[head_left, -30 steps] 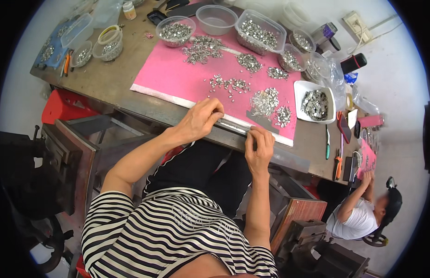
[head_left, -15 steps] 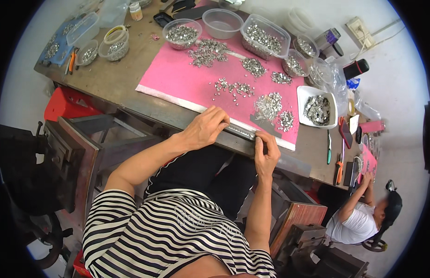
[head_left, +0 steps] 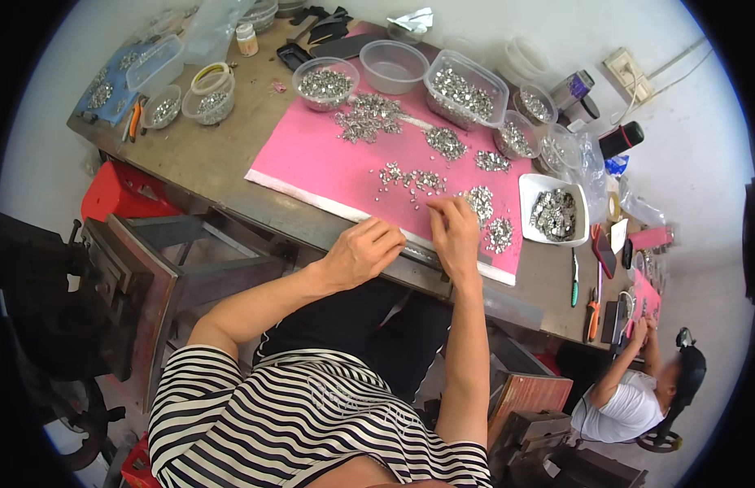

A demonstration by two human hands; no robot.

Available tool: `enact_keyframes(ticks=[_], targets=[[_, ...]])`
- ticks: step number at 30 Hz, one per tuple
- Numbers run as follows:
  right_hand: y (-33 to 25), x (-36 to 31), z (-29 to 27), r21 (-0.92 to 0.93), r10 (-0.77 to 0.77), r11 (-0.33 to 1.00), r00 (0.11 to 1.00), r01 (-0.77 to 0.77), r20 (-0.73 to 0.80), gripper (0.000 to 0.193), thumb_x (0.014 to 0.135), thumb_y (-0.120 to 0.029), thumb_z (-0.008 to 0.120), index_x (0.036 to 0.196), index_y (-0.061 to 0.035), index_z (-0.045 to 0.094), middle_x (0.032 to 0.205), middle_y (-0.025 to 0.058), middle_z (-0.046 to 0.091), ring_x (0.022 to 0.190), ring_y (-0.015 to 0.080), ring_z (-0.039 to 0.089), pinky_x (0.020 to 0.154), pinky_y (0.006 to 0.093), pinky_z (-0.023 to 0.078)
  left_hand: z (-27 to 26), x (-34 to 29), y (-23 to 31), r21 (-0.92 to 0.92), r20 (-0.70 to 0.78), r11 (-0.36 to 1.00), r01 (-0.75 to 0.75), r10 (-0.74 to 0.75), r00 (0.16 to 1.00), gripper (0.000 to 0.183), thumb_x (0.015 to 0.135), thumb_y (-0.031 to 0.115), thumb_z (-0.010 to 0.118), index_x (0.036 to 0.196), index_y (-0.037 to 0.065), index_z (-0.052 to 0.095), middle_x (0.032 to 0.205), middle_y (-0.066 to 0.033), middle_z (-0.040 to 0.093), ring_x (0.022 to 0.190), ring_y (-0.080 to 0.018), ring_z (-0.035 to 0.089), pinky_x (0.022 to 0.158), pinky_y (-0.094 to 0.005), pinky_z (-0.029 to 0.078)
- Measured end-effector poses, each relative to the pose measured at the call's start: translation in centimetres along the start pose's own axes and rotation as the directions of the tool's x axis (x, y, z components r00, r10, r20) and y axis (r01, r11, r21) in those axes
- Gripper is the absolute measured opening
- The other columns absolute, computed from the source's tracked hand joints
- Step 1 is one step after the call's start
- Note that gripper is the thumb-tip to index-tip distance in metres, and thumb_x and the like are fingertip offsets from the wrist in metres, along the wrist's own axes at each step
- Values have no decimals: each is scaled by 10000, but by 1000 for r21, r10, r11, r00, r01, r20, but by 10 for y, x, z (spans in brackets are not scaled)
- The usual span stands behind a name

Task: The person arranges small metal pieces into a metal strip by hand, inserts the strip into a manual press machine, and rotates the wheel to press it. The person then resumes placing metal pieces into the strip.

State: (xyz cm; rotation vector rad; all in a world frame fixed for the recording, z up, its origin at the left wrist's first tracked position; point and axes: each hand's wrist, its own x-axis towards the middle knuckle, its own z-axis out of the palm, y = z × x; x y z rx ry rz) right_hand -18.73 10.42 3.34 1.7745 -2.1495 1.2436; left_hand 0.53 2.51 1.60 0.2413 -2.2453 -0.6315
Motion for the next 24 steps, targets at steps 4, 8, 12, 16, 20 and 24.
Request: enact_keyframes(ticks=[4,8,12,16,20,24], targets=[[16,25,21,-32,56,998,982,-51,178,98,845,-130,732,919,-67,746,898,99,633,903,293,610,819,433,418,1,1,-3,-44,-15,999,19,-20,1000,119,832,45,713,907,27,623,891,-77,611,831,-269,619,743,-378,529],[20,28,21,-46,94,995,963,-85,251,111,831,-157,753,905,-75,746,889,96,633,912,299,612,839,434,407,-4,-6,-8,33,-48,995,-96,97,994,159,831,110,760,956,45,685,1005,-71,675,950,-261,632,880,-413,524],[21,25,25,-42,129,992,951,-122,281,127,823,-173,758,911,-81,745,904,98,644,930,302,612,841,443,406,-17,10,-37,-20,-25,999,29,-30,999,221,847,115,727,1058,64,682,1050,-106,678,1016,-312,611,981,-456,456],[11,25,23,-125,100,990,961,-69,259,117,819,-153,746,904,-74,731,905,102,651,921,303,616,829,442,405,-19,52,-115,261,-186,955,138,-91,978,314,856,126,715,1167,94,683,1281,-138,602,1101,-343,553,963,-468,448],[13,25,28,-157,27,988,979,4,200,109,820,-144,734,875,-55,706,893,106,654,893,306,621,819,436,401,-21,68,-153,372,-70,909,191,-178,982,324,856,146,733,1172,91,691,1243,-122,586,1114,-337,521,939,-460,458],[13,23,24,-128,-48,990,992,63,120,61,859,-94,691,882,-47,658,877,104,642,840,293,612,809,425,384,-22,69,-167,229,-109,959,165,-143,984,182,859,83,709,1037,50,691,1087,-137,574,1007,-345,544,878,-443,482]])
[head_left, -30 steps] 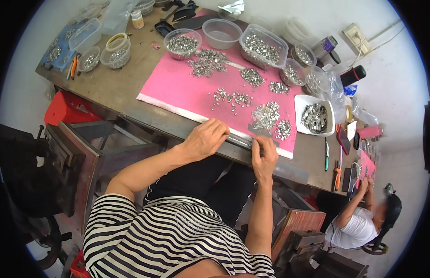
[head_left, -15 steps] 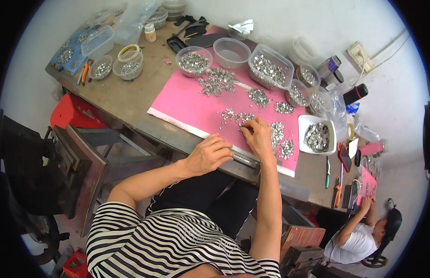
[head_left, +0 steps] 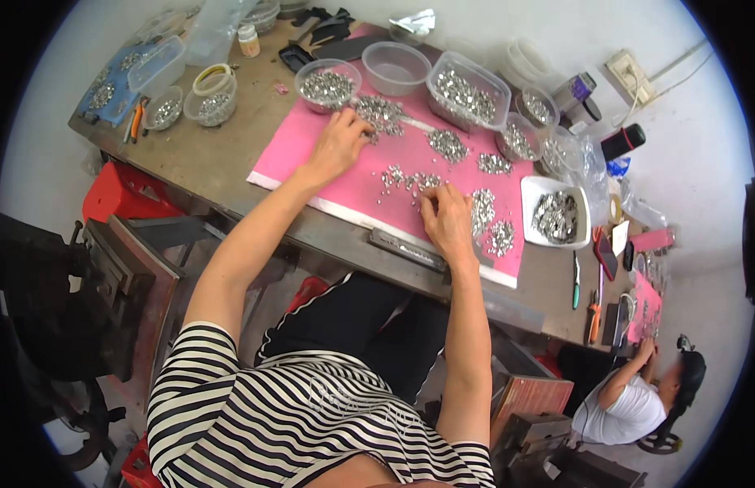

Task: The person arranges small metal pieces into a metal strip by hand, inserts the strip into a manual press machine, and rotates the wheel to press it. The person then resumes placing metal pieces into the strip.

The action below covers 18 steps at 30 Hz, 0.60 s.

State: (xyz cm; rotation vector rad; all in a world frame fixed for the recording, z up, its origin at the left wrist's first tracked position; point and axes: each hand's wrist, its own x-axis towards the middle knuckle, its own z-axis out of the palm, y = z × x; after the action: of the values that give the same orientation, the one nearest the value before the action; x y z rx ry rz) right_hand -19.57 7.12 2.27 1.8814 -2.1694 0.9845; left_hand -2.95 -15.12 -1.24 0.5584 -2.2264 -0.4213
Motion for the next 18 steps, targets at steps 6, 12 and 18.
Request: enact_keyframes(ticks=[6,12,18], targets=[[-22,-45,-34,322,126,937,991,-135,47,57,889,-34,678,916,-23,630,874,103,619,805,288,619,781,394,439,-9,2,0,-57,-91,997,-53,48,995,58,866,47,693,909,11,704,885,-122,621,877,-314,610,802,-414,509],[-48,-70,-42,309,147,938,987,-159,60,60,890,-2,666,937,10,632,933,126,638,841,294,629,776,379,487,-13,-1,11,-203,-123,973,106,-132,984,132,910,32,668,1029,27,723,914,-102,674,780,-226,663,705,-321,519],[-53,-74,-32,244,79,966,996,-85,35,111,858,21,677,935,-21,607,941,113,613,869,312,599,806,407,449,-12,-9,60,-377,-30,914,150,-173,984,113,893,25,646,983,20,713,943,-135,710,873,-278,699,755,-359,539]])
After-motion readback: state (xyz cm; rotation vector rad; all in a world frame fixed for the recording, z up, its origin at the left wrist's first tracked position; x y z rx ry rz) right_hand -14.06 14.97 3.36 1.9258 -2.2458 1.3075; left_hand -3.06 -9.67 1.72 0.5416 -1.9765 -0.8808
